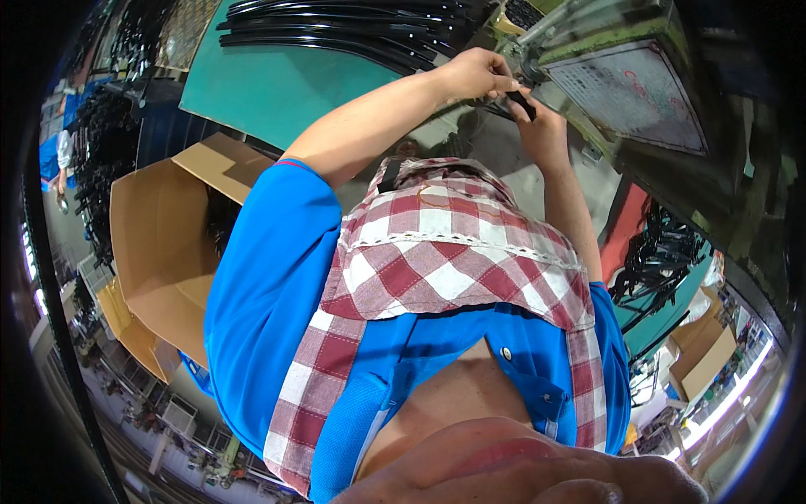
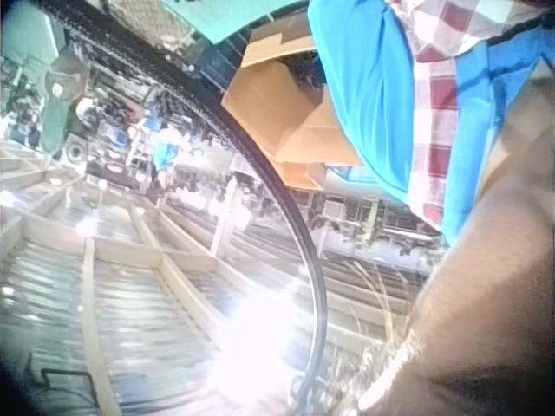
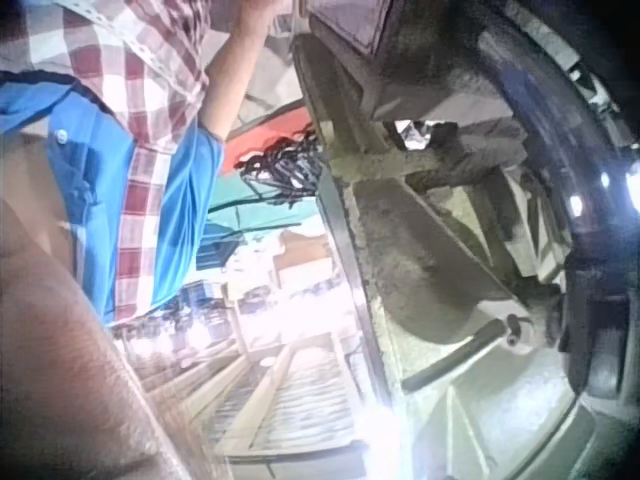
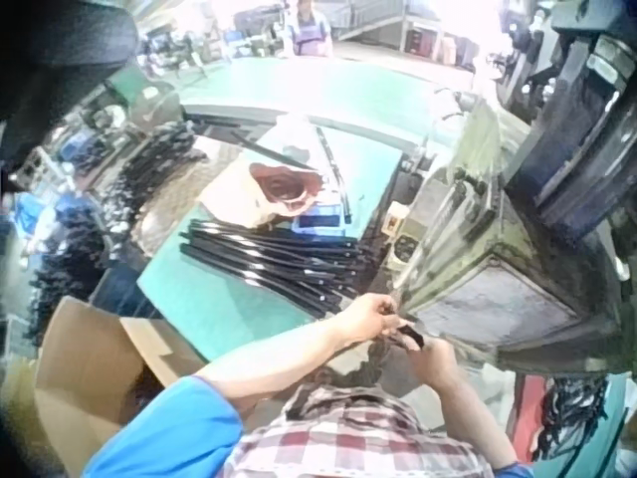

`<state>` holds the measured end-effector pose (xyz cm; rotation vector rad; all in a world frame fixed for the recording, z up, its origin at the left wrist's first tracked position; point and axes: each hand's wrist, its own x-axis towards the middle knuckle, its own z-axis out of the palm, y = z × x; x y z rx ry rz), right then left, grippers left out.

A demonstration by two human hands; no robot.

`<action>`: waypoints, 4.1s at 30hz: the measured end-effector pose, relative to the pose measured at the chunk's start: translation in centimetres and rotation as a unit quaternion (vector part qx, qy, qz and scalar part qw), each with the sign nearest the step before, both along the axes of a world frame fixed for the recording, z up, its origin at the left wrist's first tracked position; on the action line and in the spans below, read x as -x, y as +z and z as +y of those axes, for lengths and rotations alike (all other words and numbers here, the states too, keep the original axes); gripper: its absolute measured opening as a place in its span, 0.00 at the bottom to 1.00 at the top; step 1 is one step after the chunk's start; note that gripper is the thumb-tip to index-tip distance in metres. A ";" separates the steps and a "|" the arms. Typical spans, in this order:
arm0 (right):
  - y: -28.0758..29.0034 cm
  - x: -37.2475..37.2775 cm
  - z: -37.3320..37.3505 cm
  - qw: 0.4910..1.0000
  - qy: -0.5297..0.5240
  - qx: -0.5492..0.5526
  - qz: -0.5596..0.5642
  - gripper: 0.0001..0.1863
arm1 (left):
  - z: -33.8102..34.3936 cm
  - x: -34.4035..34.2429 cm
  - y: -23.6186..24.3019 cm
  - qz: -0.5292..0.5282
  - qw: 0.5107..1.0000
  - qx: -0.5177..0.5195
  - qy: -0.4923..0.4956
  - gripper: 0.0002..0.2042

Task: The person repeatedly picks up black metal rods, places them into a bending machine, and operates the machine to bend the rods. The bent rods are then placed on a nearby table. Another worker is visible in the background handling similar rods.

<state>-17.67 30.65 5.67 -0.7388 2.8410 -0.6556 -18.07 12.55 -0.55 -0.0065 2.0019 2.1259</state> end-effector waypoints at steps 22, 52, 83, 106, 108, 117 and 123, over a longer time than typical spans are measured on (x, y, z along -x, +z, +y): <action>-7.5 6.2 2.6 0.976 0.129 0.172 -0.032 0.20 | -6.6 -20.1 -6.8 -0.169 0.938 0.076 0.292 0.10; -5.9 6.2 2.3 0.970 0.204 0.132 0.032 0.13 | -4.3 -21.4 -6.3 -0.190 0.940 0.102 0.263 0.12; -6.4 3.0 4.6 0.994 0.101 0.051 -0.003 0.13 | -9.6 -16.8 -6.1 -0.157 0.959 0.135 0.192 0.13; -8.4 -0.7 4.9 0.967 0.175 -0.109 -0.150 0.21 | -13.8 -9.1 -8.8 0.087 0.762 0.598 0.233 0.17; -6.5 -1.6 2.4 0.952 0.213 -0.128 -0.180 0.22 | -12.7 -13.1 -9.7 0.082 0.753 0.601 0.255 0.21; -5.0 -3.2 -8.6 0.883 0.435 -0.043 -0.171 0.12 | -9.0 -30.2 -12.3 -0.151 0.719 0.618 0.281 0.23; -4.8 -3.6 -13.3 0.843 0.493 -0.102 -0.187 0.14 | -5.2 -36.4 -13.9 -0.269 0.673 0.544 0.422 0.24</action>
